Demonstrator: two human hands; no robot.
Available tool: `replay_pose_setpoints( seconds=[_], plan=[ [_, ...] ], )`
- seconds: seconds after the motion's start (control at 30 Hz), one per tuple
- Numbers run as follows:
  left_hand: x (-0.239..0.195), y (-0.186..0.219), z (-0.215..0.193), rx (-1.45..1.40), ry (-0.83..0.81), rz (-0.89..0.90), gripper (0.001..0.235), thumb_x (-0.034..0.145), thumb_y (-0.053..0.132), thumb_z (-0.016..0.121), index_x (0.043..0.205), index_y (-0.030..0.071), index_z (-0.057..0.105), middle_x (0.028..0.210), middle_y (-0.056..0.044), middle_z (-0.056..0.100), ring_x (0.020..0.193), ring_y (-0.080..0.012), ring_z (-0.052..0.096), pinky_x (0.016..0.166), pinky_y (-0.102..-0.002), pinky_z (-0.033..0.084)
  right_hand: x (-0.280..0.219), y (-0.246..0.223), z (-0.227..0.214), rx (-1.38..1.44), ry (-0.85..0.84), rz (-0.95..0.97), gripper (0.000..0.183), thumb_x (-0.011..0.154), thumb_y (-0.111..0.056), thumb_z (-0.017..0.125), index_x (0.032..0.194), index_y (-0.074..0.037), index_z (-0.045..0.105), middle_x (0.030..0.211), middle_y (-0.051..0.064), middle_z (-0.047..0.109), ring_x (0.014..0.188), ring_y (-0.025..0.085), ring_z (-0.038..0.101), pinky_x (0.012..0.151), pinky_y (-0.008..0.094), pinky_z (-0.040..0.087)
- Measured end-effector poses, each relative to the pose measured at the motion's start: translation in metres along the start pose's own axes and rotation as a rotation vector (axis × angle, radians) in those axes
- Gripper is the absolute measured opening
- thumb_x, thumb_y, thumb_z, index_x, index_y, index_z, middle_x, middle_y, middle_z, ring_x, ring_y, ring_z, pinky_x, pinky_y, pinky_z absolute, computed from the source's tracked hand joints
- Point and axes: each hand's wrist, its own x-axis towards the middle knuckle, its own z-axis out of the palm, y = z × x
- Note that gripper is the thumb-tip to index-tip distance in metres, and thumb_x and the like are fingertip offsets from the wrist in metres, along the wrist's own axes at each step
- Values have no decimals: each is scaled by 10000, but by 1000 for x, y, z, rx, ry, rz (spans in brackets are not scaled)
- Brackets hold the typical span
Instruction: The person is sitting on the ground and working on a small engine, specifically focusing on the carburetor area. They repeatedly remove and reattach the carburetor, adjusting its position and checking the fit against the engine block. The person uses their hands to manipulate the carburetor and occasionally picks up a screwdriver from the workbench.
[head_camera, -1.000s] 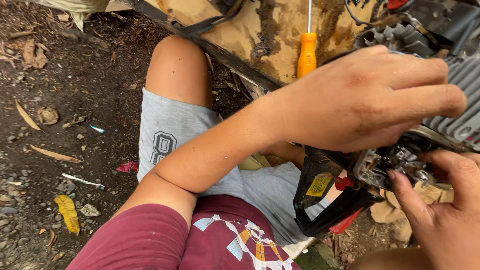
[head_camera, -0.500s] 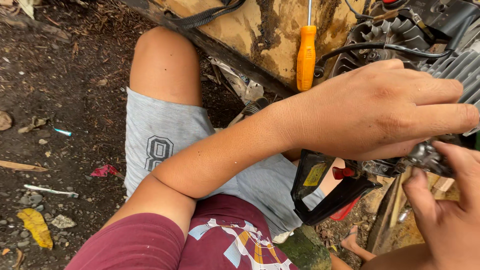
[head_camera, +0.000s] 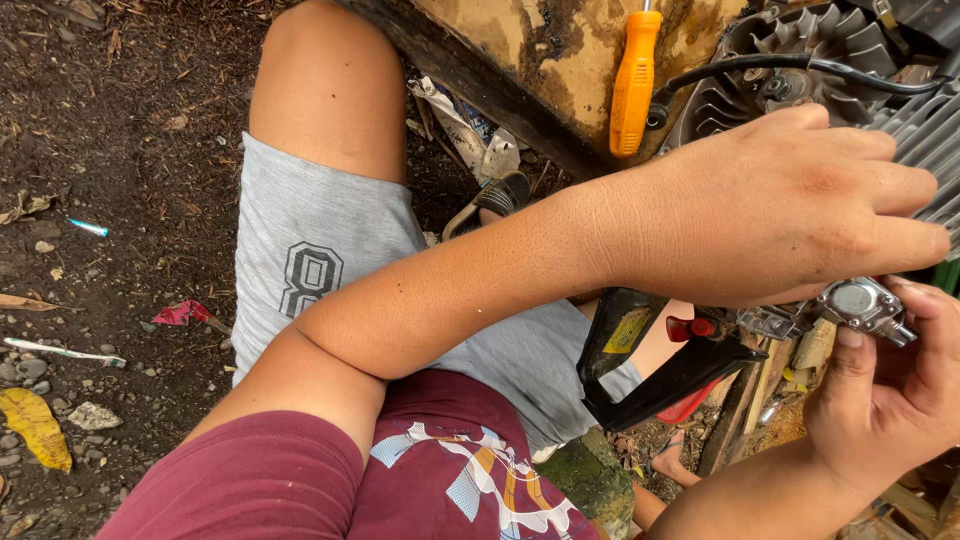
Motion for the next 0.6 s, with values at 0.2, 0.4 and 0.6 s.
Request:
replay_pose_setpoints(
  seconds=[0.2, 0.4, 0.6],
  plan=[
    [-3, -4, 7, 42, -13, -12, 132, 891, 182, 654, 1011, 181, 599, 939, 33, 558, 955, -187, 594, 749, -400, 435, -1, -6, -15, -141, -92, -18, 313, 1149, -23, 625, 1434, 43, 513, 1369, 104, 577, 1202, 145, 575, 1079, 237, 468],
    [-4, -3, 14, 75, -11, -6, 121, 889, 206, 657, 996, 187, 604, 933, 35, 564, 958, -189, 594, 746, -406, 439, -1, -13, -26, -186, -111, 157, 290, 1163, -37, 579, 1419, 43, 468, 1295, 88, 583, 1135, 118, 592, 1039, 219, 476],
    [-3, -1, 15, 66, 4, -27, 138, 882, 219, 669, 1012, 185, 634, 948, 42, 579, 971, -184, 591, 757, -405, 446, 5, -16, -22, -263, -109, 253, 250, 1196, -71, 554, 1408, 50, 503, 1067, 61, 585, 919, 81, 547, 851, 198, 445]
  ],
)
